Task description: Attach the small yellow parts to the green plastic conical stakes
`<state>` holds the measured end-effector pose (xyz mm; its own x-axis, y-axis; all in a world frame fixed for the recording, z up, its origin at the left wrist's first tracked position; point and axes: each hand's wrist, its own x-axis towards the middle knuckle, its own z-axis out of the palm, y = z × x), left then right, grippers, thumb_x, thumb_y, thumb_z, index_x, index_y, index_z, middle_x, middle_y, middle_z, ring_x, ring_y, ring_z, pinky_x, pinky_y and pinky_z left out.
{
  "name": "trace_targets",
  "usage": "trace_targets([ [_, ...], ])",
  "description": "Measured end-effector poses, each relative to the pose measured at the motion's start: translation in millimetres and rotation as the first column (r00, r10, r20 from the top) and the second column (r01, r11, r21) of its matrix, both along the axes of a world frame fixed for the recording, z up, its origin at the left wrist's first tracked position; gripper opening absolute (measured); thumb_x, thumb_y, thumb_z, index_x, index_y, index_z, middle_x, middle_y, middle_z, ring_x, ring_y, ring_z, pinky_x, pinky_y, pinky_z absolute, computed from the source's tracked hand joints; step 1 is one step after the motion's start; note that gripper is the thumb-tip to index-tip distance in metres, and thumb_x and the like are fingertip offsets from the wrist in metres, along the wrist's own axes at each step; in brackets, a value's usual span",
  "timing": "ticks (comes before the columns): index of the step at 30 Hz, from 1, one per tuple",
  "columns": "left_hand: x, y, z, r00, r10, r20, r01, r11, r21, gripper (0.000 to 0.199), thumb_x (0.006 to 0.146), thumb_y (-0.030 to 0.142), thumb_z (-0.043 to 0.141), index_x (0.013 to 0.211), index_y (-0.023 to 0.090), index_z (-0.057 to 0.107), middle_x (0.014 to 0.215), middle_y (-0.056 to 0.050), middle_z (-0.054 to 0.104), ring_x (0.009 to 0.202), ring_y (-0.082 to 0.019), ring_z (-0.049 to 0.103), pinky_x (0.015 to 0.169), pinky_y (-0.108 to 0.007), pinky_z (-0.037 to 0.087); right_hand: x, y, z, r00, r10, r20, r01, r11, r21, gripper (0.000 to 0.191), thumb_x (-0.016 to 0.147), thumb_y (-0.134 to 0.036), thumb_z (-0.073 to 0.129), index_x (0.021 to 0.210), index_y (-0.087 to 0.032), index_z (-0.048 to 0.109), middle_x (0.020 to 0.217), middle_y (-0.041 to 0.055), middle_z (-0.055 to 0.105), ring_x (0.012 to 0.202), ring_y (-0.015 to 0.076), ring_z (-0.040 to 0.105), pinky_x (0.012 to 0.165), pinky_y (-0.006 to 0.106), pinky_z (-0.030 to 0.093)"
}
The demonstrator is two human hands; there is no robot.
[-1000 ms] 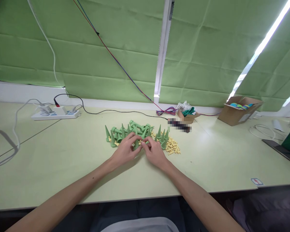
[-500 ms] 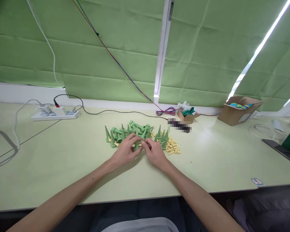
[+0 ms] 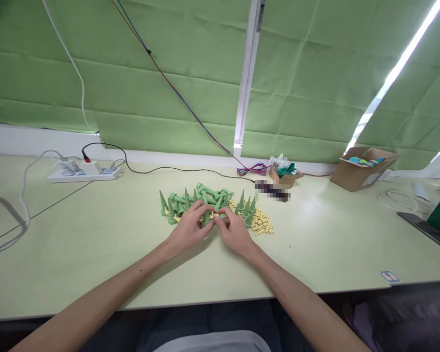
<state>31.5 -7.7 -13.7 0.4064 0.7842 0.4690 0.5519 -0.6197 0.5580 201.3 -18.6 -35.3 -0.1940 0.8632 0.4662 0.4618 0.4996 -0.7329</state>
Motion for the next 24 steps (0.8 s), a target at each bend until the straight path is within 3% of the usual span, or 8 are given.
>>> trace_targets([
  [24,-0.1,0.0,-1.4,0.999,-0.042,-0.011,0.042,0.999,0.014,0.019,0.088,0.026,0.049,0.103,0.02,0.059,0.096,-0.004,0.05,0.076,-0.015,0.053,0.065,-0.028,0.048,1.4,2.2,1.1,1.0,-0.01,0.028,0.009,0.999,0.054,0.031,0.097,-0.036,0.044,0.072,-0.019,0.052,0.057,-0.0038,0.043,0.051,0.011,0.036,0.05,0.024,0.027],
])
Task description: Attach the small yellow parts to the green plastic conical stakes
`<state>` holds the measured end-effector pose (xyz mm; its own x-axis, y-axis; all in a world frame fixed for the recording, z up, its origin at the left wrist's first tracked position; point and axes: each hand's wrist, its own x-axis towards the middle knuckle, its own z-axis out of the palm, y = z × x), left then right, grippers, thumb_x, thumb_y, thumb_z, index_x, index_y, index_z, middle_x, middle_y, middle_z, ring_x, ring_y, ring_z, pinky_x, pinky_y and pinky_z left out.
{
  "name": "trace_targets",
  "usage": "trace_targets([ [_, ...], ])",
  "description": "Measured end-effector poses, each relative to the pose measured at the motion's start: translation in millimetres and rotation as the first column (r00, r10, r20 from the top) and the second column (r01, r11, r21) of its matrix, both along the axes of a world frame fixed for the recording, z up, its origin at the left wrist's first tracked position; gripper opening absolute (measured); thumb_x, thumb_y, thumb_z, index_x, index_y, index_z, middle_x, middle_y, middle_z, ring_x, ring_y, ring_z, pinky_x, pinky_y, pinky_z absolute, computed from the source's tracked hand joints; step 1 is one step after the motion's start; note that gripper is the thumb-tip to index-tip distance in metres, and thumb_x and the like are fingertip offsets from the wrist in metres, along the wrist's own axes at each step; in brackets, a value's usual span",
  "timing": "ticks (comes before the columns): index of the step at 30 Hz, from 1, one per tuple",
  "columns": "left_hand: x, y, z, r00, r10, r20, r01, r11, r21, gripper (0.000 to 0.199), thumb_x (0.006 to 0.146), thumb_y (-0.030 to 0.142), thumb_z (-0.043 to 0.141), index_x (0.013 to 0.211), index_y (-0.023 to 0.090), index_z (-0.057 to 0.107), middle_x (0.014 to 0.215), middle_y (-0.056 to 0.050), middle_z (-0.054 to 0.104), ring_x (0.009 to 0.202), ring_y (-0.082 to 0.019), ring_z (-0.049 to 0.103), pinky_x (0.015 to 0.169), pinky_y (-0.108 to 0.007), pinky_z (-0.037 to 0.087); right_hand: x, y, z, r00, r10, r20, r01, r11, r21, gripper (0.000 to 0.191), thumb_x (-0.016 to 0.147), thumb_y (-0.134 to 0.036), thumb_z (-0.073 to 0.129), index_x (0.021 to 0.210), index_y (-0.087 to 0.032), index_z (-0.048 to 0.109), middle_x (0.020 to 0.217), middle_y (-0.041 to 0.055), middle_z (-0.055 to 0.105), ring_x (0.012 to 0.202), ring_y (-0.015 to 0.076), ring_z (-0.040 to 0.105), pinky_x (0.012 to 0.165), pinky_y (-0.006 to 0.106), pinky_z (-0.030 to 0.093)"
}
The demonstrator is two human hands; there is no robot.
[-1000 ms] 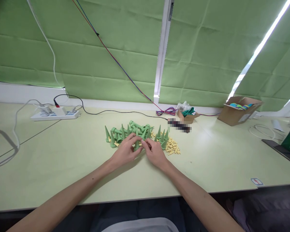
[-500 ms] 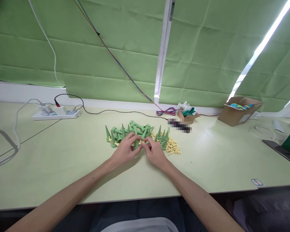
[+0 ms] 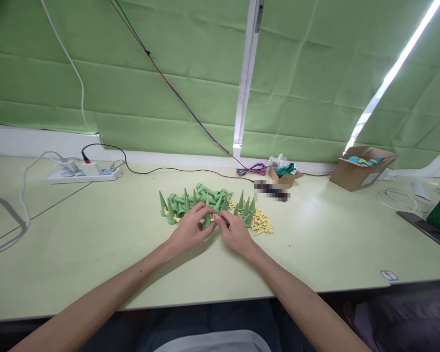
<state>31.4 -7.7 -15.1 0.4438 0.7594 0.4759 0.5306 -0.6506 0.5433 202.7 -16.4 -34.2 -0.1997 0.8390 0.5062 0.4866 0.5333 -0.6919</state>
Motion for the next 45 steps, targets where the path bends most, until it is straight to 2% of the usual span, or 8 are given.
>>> trace_targets([
  [5,0.5,0.4,0.1,1.0,0.014,0.006,-0.014,1.0,-0.006,0.018,0.089,0.027,0.049,0.103,0.02,0.059,0.099,-0.004,0.049,0.076,-0.014,0.053,0.064,-0.028,0.048,-0.5,0.3,-1.0,1.0,-0.019,0.002,0.019,1.0,-0.019,0.029,0.096,-0.039,0.045,0.077,-0.019,0.055,0.054,-0.0048,0.042,0.048,0.0109,0.035,0.05,0.024,0.027],
  [11,0.9,0.5,1.6,0.999,0.023,0.024,-0.023,1.0,-0.014,0.019,0.088,0.025,0.049,0.104,0.02,0.059,0.096,-0.003,0.049,0.069,-0.012,0.051,0.061,-0.027,0.046,-1.0,-1.3,-0.9,1.0,0.025,-0.012,-0.025,0.998,-0.059,0.021,0.096,-0.038,0.045,0.094,-0.02,0.055,0.051,-0.0071,0.041,0.045,0.0117,0.033,0.05,0.024,0.028],
  [24,-0.2,1.1,0.9,1.0,0.007,0.003,-0.007,1.0,0.003,0.018,0.087,0.025,0.05,0.102,0.02,0.06,0.097,-0.004,0.051,0.074,-0.014,0.053,0.063,-0.028,0.047,0.7,-1.6,0.1,1.0,0.006,0.016,-0.006,1.0,-0.024,0.024,0.097,-0.036,0.044,0.081,-0.02,0.054,0.053,-0.0059,0.04,0.046,0.0114,0.034,0.049,0.024,0.025],
  [31,-0.3,-0.7,2.7,1.0,-0.011,-0.002,0.011,1.0,-0.013,0.019,0.087,0.025,0.049,0.103,0.02,0.06,0.098,-0.004,0.051,0.078,-0.015,0.053,0.063,-0.027,0.047,0.9,-1.1,0.7,1.0,0.006,0.029,-0.006,1.0,0.008,0.029,0.097,-0.036,0.042,0.076,-0.02,0.054,0.059,-0.0029,0.047,0.051,0.012,0.039,0.051,0.025,0.029],
  [36,0.6,-0.6,4.9,0.999,-0.01,0.03,0.011,0.999,-0.035,0.018,0.086,0.027,0.052,0.1,0.02,0.061,0.093,-0.003,0.052,0.071,-0.014,0.051,0.059,-0.027,0.046,-0.1,-2.7,3.4,0.999,-0.008,0.037,0.007,1.0,0.014,0.033,0.098,-0.039,0.041,0.074,-0.02,0.053,0.057,-0.0029,0.045,0.051,0.0123,0.039,0.051,0.026,0.028],
  [45,1.8,1.4,7.8,0.998,-0.015,0.057,0.02,0.995,-0.096,0.016,0.082,0.03,0.057,0.094,0.02,0.063,0.088,-0.003,0.059,0.068,-0.014,0.049,0.059,-0.027,0.045,1.2,-0.5,1.1,0.987,-0.016,0.157,0.015,1.0,0.01,0.038,0.101,-0.037,0.033,0.068,-0.021,0.039,0.057,-0.0037,0.042,0.052,0.013,0.038,0.055,0.027,0.026],
])
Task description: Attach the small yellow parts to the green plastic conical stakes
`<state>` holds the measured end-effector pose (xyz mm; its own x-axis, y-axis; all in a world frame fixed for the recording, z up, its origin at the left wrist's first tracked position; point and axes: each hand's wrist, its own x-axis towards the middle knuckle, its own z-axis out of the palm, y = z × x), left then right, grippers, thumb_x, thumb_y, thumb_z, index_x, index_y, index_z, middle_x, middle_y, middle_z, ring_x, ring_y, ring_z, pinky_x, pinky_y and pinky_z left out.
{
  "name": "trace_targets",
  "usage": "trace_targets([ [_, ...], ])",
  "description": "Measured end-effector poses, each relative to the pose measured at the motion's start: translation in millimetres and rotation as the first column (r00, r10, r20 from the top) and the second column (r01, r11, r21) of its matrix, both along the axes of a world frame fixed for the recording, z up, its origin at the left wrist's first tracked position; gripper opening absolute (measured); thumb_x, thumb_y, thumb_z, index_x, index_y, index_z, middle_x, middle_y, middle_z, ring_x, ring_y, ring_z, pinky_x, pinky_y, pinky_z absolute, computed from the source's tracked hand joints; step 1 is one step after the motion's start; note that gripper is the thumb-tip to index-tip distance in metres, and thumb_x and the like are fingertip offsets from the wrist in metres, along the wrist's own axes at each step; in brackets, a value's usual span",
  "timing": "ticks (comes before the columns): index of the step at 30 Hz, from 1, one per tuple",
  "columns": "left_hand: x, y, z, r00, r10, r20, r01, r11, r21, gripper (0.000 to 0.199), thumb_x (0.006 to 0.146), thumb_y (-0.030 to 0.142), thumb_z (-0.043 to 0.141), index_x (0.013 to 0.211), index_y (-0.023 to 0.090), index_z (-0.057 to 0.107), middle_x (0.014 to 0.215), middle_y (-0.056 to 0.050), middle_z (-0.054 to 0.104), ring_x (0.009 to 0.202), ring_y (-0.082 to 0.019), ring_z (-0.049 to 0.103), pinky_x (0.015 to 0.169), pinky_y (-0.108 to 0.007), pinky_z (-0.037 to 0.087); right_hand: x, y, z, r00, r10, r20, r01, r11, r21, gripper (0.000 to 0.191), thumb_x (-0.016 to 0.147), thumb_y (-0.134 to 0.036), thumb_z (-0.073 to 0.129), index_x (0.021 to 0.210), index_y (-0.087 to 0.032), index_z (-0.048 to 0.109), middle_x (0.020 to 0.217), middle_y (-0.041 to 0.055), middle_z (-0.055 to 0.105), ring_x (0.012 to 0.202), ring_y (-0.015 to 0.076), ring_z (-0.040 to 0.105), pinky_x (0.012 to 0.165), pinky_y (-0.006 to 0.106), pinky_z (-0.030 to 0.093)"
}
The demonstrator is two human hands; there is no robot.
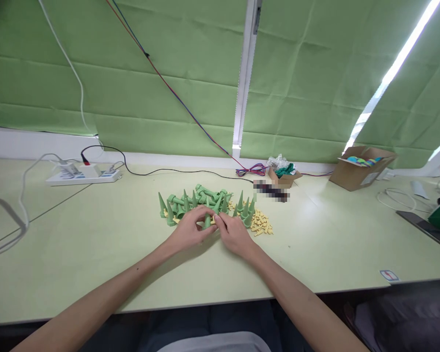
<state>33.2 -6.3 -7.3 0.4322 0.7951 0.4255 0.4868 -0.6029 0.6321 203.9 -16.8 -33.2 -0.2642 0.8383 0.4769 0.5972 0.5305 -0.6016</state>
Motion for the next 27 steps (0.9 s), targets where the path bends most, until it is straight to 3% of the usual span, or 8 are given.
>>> trace_targets([
  [12,-1.3,-2.6,-4.3,0.998,-0.038,-0.044,0.04,0.998,0.051,0.019,0.087,0.03,0.053,0.102,0.021,0.062,0.093,-0.003,0.051,0.072,-0.013,0.049,0.061,-0.027,0.046,0.2,0.2,-0.7,1.0,0.011,0.0,-0.011,1.0,-0.015,0.041,0.102,-0.04,0.028,0.068,-0.021,0.04,0.056,-0.0025,0.042,0.051,0.0136,0.039,0.054,0.028,0.027],
  [27,-3.4,-0.1,-7.8,0.997,-0.068,-0.038,0.067,0.997,-0.027,0.033,0.083,0.044,0.062,0.109,0.023,0.06,0.103,-0.004,0.049,0.07,-0.013,0.047,0.063,-0.028,0.048,-1.3,2.2,-0.8,0.997,0.009,-0.078,-0.013,0.999,-0.043,0.049,0.101,-0.045,0.029,0.06,-0.02,0.037,0.054,-0.002,0.044,0.051,0.0127,0.041,0.052,0.026,0.028],
])
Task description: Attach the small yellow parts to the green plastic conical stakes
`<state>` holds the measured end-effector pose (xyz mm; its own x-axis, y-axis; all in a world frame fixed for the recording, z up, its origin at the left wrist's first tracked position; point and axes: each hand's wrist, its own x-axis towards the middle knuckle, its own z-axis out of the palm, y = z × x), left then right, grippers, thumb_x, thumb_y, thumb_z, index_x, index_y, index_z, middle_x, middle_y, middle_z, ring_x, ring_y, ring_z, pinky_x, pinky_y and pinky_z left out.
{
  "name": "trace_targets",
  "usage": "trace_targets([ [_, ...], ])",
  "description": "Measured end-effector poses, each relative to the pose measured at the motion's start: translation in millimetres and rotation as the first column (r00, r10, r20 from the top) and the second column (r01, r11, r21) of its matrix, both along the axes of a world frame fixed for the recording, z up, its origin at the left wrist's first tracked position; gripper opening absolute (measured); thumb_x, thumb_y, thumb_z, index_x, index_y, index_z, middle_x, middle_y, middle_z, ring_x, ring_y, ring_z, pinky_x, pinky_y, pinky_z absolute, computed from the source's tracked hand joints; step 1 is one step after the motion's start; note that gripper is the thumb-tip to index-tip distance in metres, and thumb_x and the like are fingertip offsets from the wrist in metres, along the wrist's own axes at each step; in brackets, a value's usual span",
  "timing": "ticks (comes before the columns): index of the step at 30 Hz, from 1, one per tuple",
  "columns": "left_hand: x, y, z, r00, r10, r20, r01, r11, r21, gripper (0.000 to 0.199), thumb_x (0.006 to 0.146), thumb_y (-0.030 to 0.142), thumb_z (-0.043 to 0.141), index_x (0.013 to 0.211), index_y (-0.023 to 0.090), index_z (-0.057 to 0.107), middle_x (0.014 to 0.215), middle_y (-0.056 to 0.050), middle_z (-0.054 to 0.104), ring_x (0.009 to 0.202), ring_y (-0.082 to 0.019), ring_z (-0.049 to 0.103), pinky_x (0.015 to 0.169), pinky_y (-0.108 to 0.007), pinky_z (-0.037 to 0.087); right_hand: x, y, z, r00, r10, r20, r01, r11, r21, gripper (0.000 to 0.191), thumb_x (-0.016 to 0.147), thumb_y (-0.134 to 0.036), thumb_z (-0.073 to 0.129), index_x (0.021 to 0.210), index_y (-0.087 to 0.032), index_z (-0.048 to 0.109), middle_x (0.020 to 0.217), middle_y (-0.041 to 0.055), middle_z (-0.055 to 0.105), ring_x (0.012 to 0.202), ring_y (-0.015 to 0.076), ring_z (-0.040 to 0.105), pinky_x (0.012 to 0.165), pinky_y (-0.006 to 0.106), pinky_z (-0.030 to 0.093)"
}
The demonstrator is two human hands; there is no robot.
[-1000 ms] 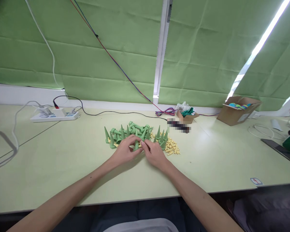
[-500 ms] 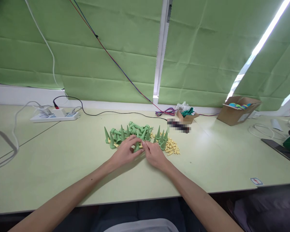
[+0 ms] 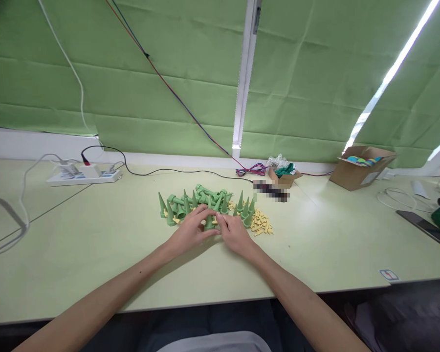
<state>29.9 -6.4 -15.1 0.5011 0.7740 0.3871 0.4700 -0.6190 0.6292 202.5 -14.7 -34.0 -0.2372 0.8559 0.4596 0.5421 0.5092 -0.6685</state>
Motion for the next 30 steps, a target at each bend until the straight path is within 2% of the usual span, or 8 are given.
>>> trace_targets([
  [7,1.2,-0.2,1.4,1.0,-0.01,0.022,0.011,1.0,-0.018,0.028,0.084,0.041,0.06,0.105,0.022,0.06,0.099,-0.004,0.05,0.075,-0.015,0.05,0.061,-0.027,0.048,-0.8,0.6,-0.1,1.0,-0.003,-0.028,0.003,1.0,0.008,0.048,0.101,-0.045,0.03,0.06,-0.02,0.038,0.054,-0.0016,0.046,0.051,0.0131,0.041,0.052,0.027,0.028],
  [12,1.8,0.6,2.9,0.999,0.015,0.036,-0.015,1.0,-0.002,0.024,0.084,0.035,0.058,0.105,0.022,0.06,0.093,-0.003,0.052,0.073,-0.015,0.049,0.058,-0.026,0.047,-0.2,-1.4,3.0,1.0,-0.008,-0.001,0.008,1.0,0.007,0.041,0.1,-0.043,0.032,0.067,-0.021,0.038,0.057,-0.0031,0.043,0.053,0.0133,0.04,0.054,0.027,0.028],
  [16,2.1,-0.4,4.4,0.999,0.013,0.037,-0.013,1.0,0.009,0.026,0.085,0.036,0.057,0.106,0.021,0.059,0.094,-0.004,0.053,0.073,-0.015,0.05,0.058,-0.026,0.047,0.9,-2.0,3.2,1.0,0.007,0.004,-0.007,1.0,-0.003,0.036,0.1,-0.041,0.033,0.07,-0.022,0.036,0.059,-0.0037,0.042,0.054,0.0134,0.039,0.055,0.026,0.029],
  [30,3.2,-3.7,6.5,0.998,-0.019,0.055,0.02,0.999,-0.032,0.028,0.086,0.034,0.057,0.111,0.022,0.059,0.097,-0.004,0.05,0.077,-0.014,0.05,0.059,-0.024,0.051,3.0,1.6,1.2,1.0,-0.018,-0.002,0.018,1.0,0.004,0.042,0.102,-0.041,0.029,0.068,-0.019,0.043,0.06,-0.0015,0.046,0.056,0.0139,0.042,0.056,0.026,0.029],
])
